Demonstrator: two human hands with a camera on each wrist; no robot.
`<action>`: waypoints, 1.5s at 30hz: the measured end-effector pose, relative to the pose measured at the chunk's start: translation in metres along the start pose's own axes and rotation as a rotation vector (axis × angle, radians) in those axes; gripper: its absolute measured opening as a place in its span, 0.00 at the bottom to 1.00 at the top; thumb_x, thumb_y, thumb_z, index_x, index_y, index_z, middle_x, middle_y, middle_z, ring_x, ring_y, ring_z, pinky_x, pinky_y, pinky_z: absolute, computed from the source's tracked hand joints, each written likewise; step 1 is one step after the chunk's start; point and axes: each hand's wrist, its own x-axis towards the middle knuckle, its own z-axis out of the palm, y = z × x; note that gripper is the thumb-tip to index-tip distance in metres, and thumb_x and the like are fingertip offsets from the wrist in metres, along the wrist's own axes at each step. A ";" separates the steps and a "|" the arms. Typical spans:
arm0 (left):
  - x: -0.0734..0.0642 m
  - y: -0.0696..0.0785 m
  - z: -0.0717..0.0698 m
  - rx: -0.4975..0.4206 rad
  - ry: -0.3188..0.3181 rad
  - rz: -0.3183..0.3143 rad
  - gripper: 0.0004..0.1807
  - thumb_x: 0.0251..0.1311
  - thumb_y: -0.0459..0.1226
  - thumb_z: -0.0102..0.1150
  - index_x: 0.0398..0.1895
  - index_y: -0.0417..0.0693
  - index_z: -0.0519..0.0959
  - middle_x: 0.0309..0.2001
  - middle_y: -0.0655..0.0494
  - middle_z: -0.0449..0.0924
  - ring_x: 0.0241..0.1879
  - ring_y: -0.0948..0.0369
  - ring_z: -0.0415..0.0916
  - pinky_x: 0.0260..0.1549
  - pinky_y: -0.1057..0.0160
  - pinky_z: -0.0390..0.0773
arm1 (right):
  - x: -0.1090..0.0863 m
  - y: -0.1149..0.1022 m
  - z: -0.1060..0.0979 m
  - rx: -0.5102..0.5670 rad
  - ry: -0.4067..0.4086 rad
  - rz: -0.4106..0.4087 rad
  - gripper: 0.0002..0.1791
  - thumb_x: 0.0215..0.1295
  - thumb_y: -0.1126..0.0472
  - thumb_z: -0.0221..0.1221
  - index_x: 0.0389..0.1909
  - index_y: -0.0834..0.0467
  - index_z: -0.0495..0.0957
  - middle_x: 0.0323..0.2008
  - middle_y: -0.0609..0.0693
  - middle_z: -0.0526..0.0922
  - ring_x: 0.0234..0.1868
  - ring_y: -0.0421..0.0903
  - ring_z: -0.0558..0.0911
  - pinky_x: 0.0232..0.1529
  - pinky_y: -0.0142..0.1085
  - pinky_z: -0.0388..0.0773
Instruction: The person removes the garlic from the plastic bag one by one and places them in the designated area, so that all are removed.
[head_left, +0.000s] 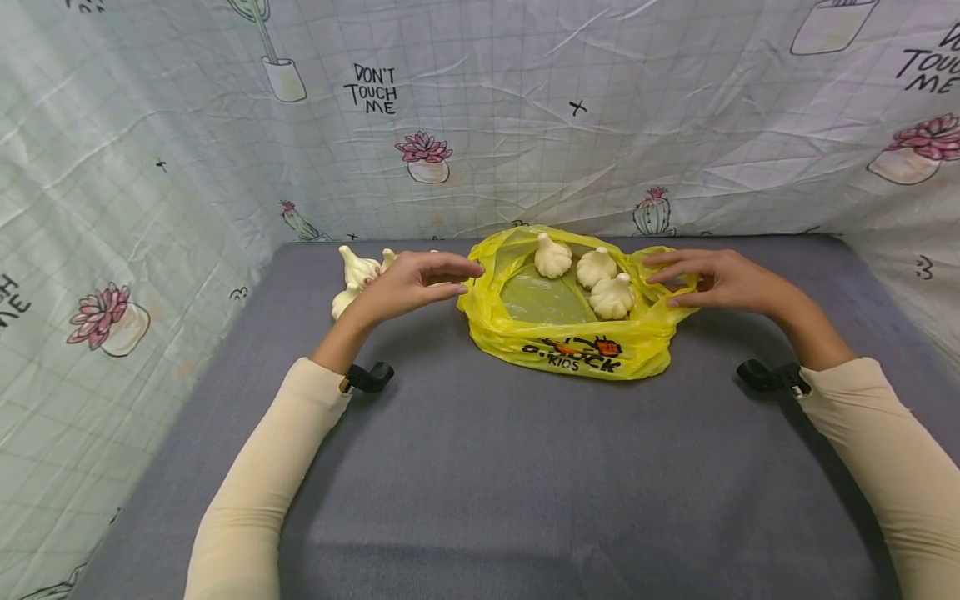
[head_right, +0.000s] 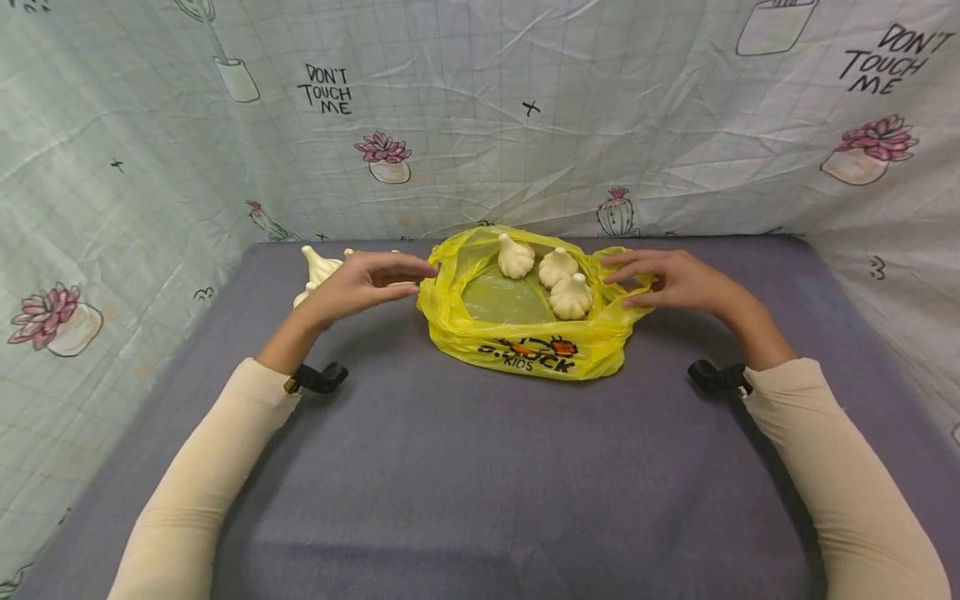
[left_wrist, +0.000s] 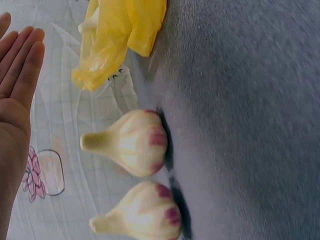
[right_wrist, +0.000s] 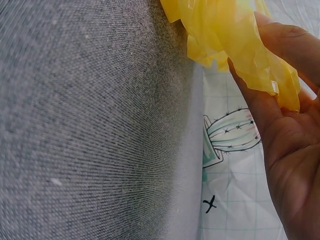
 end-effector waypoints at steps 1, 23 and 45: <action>0.002 -0.001 0.001 -0.005 0.002 0.006 0.18 0.70 0.29 0.60 0.62 0.39 0.79 0.59 0.42 0.81 0.59 0.43 0.78 0.55 0.57 0.80 | 0.000 0.000 0.000 0.000 0.001 0.002 0.23 0.61 0.69 0.70 0.58 0.54 0.84 0.68 0.55 0.75 0.42 0.35 0.77 0.31 0.30 0.75; 0.054 -0.011 0.018 0.008 0.041 -0.032 0.19 0.68 0.34 0.64 0.61 0.40 0.80 0.59 0.41 0.81 0.60 0.46 0.78 0.58 0.56 0.79 | -0.001 -0.001 0.001 0.004 -0.008 0.020 0.23 0.62 0.68 0.70 0.58 0.54 0.84 0.68 0.54 0.75 0.39 0.35 0.77 0.31 0.30 0.75; 0.097 -0.009 0.031 0.127 0.006 -0.140 0.20 0.72 0.37 0.60 0.63 0.39 0.77 0.62 0.45 0.79 0.60 0.57 0.78 0.59 0.63 0.76 | -0.001 -0.001 0.000 0.017 -0.030 -0.007 0.23 0.63 0.69 0.69 0.59 0.55 0.83 0.69 0.53 0.74 0.42 0.36 0.77 0.31 0.30 0.76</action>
